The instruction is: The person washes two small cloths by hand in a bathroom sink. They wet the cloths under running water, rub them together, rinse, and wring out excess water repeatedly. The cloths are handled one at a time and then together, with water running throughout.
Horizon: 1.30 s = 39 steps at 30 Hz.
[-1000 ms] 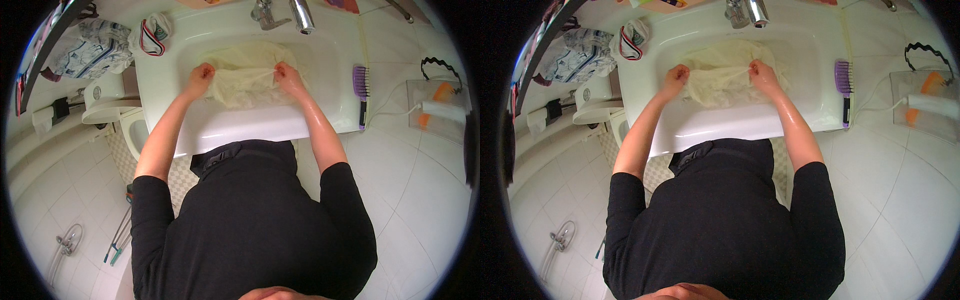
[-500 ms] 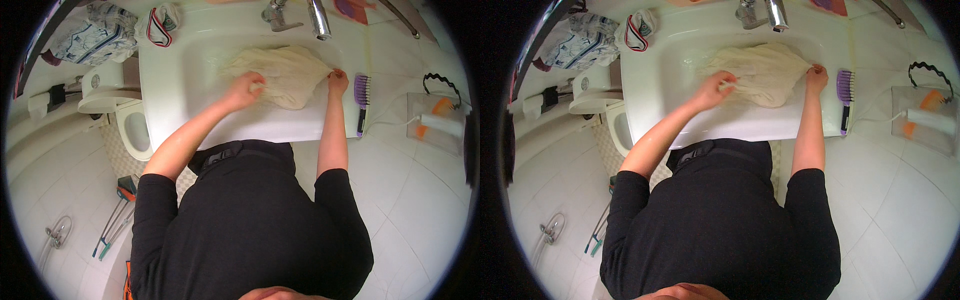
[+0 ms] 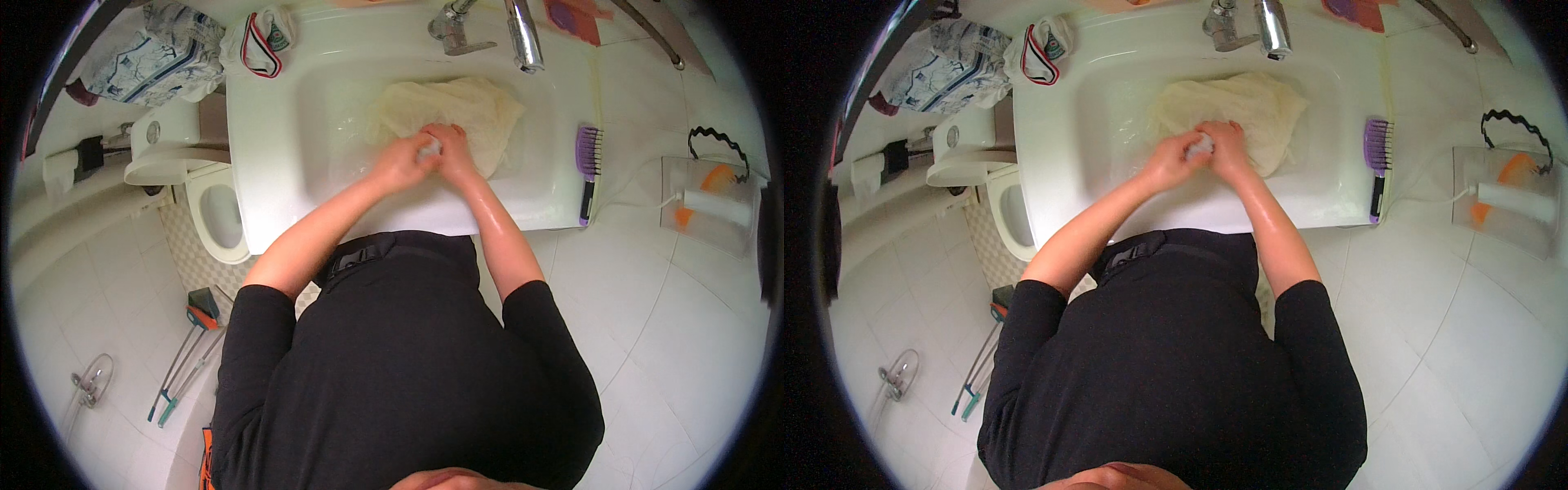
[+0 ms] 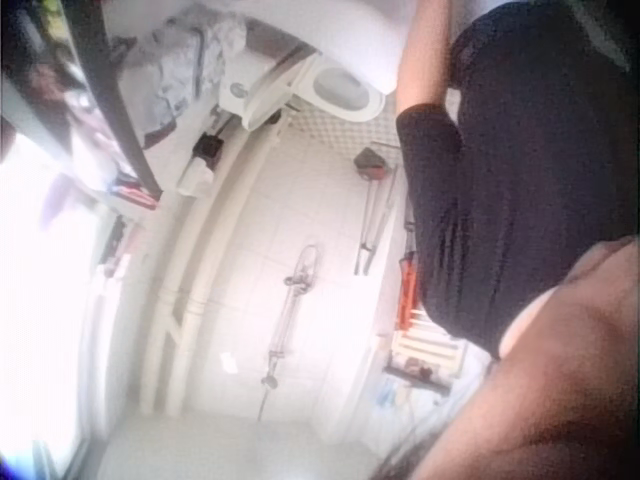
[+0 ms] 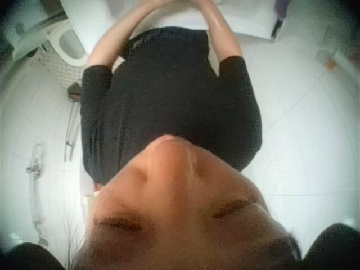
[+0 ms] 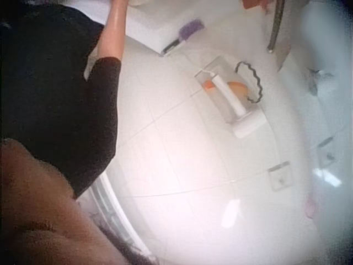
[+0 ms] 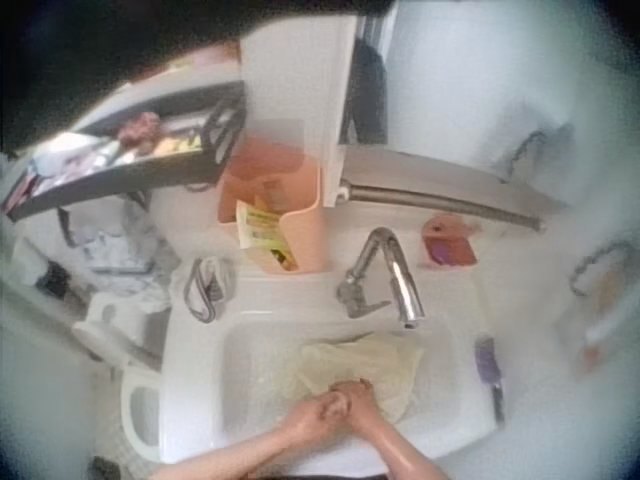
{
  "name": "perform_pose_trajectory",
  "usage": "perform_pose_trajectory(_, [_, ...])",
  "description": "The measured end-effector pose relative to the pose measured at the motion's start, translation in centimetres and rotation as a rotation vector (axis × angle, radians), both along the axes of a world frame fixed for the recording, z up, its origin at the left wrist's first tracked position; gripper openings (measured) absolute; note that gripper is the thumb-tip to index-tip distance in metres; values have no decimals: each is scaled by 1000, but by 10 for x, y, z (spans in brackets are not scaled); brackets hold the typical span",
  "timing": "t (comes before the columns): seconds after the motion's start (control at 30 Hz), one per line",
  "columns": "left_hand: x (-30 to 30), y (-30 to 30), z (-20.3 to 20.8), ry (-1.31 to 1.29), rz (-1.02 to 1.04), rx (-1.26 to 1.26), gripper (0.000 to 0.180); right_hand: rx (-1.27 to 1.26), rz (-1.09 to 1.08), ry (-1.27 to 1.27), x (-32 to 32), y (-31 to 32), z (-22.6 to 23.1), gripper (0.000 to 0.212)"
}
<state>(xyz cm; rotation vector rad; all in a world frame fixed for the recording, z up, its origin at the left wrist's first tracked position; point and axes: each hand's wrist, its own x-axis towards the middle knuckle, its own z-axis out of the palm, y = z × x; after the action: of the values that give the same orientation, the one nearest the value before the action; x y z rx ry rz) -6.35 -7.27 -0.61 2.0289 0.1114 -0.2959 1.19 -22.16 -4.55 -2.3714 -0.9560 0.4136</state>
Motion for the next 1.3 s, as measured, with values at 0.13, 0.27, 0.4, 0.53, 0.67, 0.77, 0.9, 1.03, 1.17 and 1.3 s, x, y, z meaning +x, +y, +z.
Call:
perform_pose_trajectory(0.13, [-13,-14,41,-144,-33,-362,49,578,-562,504,20,-35,25,35])
perform_pose_trajectory(0.27, [-14,-5,-8,-171,130,-123,48,1228,-695,737,40,-76,102,40])
perform_pose_trajectory(0.4, [-4,-1,-44,-77,127,79,51,1300,-606,687,30,-81,182,49])
perform_pose_trajectory(0.53, [7,-21,-56,-309,54,162,53,1374,-467,720,20,-73,237,44])
perform_pose_trajectory(0.67, [24,-35,-36,-401,207,41,43,1355,-397,799,18,-65,273,41])
perform_pose_trajectory(0.77, [38,-14,-34,-197,215,-204,31,1492,-338,964,22,-75,276,41])
perform_pose_trajectory(0.9, [30,46,-30,109,424,-738,11,1484,-337,992,40,-94,267,39])
perform_pose_trajectory(1.03, [19,88,48,172,613,-1053,17,1465,-549,912,51,-106,241,31])
perform_pose_trajectory(1.17, [18,119,67,336,601,-1090,37,1452,-778,898,94,-127,189,28])
perform_pose_trajectory(1.3, [36,143,25,402,671,-1008,33,705,-1001,731,131,-126,91,40])
